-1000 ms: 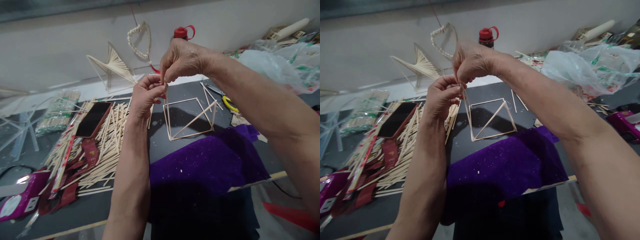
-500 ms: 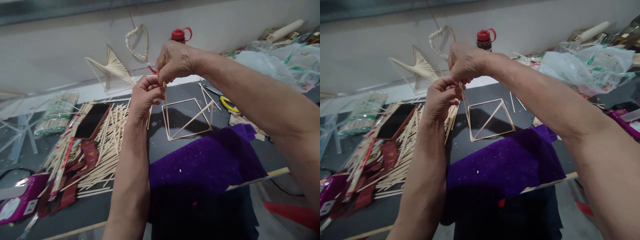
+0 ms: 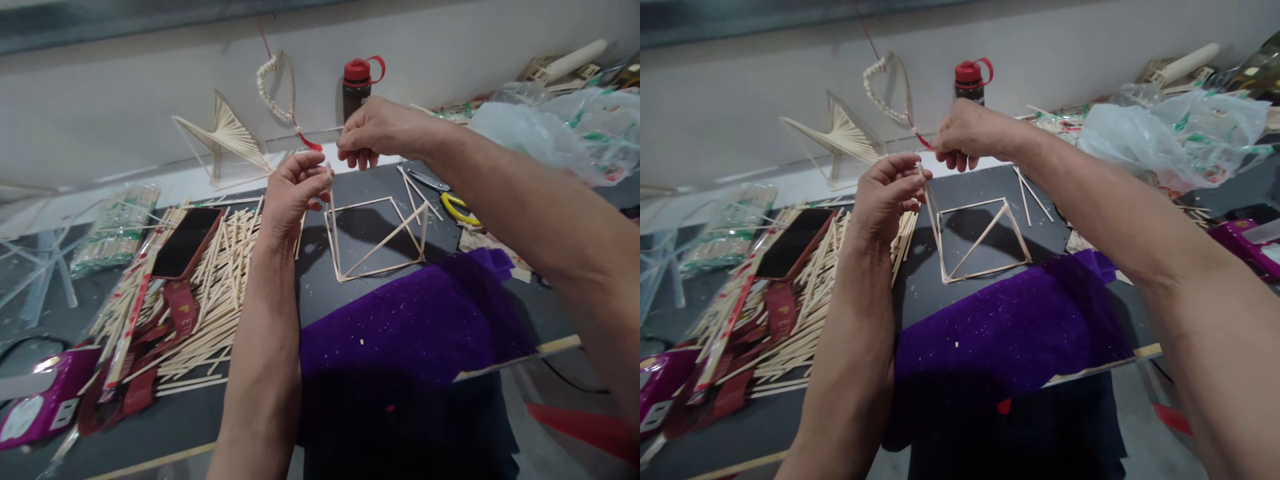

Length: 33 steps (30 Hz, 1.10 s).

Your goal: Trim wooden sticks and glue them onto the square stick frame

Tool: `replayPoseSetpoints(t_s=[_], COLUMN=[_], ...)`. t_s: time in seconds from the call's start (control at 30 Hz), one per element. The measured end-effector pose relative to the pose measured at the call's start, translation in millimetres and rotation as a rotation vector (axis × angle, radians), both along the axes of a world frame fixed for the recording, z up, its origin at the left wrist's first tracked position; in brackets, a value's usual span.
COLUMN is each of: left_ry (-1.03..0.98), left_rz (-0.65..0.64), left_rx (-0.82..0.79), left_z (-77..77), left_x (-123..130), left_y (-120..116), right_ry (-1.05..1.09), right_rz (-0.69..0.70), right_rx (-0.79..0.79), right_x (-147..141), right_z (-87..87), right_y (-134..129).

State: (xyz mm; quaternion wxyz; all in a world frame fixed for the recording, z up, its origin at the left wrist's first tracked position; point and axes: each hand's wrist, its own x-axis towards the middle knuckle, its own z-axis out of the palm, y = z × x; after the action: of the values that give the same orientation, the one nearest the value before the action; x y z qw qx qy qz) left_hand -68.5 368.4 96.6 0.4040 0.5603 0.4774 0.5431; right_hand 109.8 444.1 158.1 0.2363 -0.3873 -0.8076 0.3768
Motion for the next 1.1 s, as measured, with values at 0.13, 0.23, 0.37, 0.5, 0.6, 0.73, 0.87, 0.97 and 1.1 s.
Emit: replayPoseSetpoints(t_s=[0.13, 0.23, 0.37, 0.5, 0.6, 0.73, 0.87, 0.97, 1.1], left_ry=[-0.028, -0.052, -0.060, -0.058, -0.025, 0.066, 0.181, 0.232, 0.251], left_rz=[-0.031, -0.034, 0.039, 0.117, 0.144, 0.159, 0.193, 0.214, 0.236], left_rx=[0.005, 0.004, 0.054, 0.116, 0.144, 0.171, 0.195, 0.225, 0.248], left_z=[1.1, 2.9, 3.6, 3.0, 3.7, 4.9, 4.5, 4.5, 6.1], left_x=[1.2, 1.1, 1.4, 3.1, 4.9, 8.3, 12.9, 16.0, 17.8], left_y=[-1.5, -2.2, -1.8, -1.4, -2.0, -3.0, -2.0, -0.8, -1.5], right_ry=[0.082, 0.122, 0.188, 0.304, 0.452, 0.671, 0.760, 0.788, 0.826], right_rz=[-0.032, -0.050, -0.095, -0.165, -0.216, -0.349, -0.406, -0.366, -0.264], right_rx=[-0.025, -0.027, -0.010, 0.038, 0.058, 0.030, 0.094, 0.176, 0.267], right_x=[15.3, 22.9, 29.3, 33.5, 40.2, 52.5, 59.4, 61.1, 63.5], right_z=[-4.2, -2.8, -1.1, 1.8, 6.8, 12.4, 13.1, 12.7, 11.2], right_y=[-12.0, -19.2, -26.7, -36.0, -37.9, -33.5, -37.3, -47.3, -59.1])
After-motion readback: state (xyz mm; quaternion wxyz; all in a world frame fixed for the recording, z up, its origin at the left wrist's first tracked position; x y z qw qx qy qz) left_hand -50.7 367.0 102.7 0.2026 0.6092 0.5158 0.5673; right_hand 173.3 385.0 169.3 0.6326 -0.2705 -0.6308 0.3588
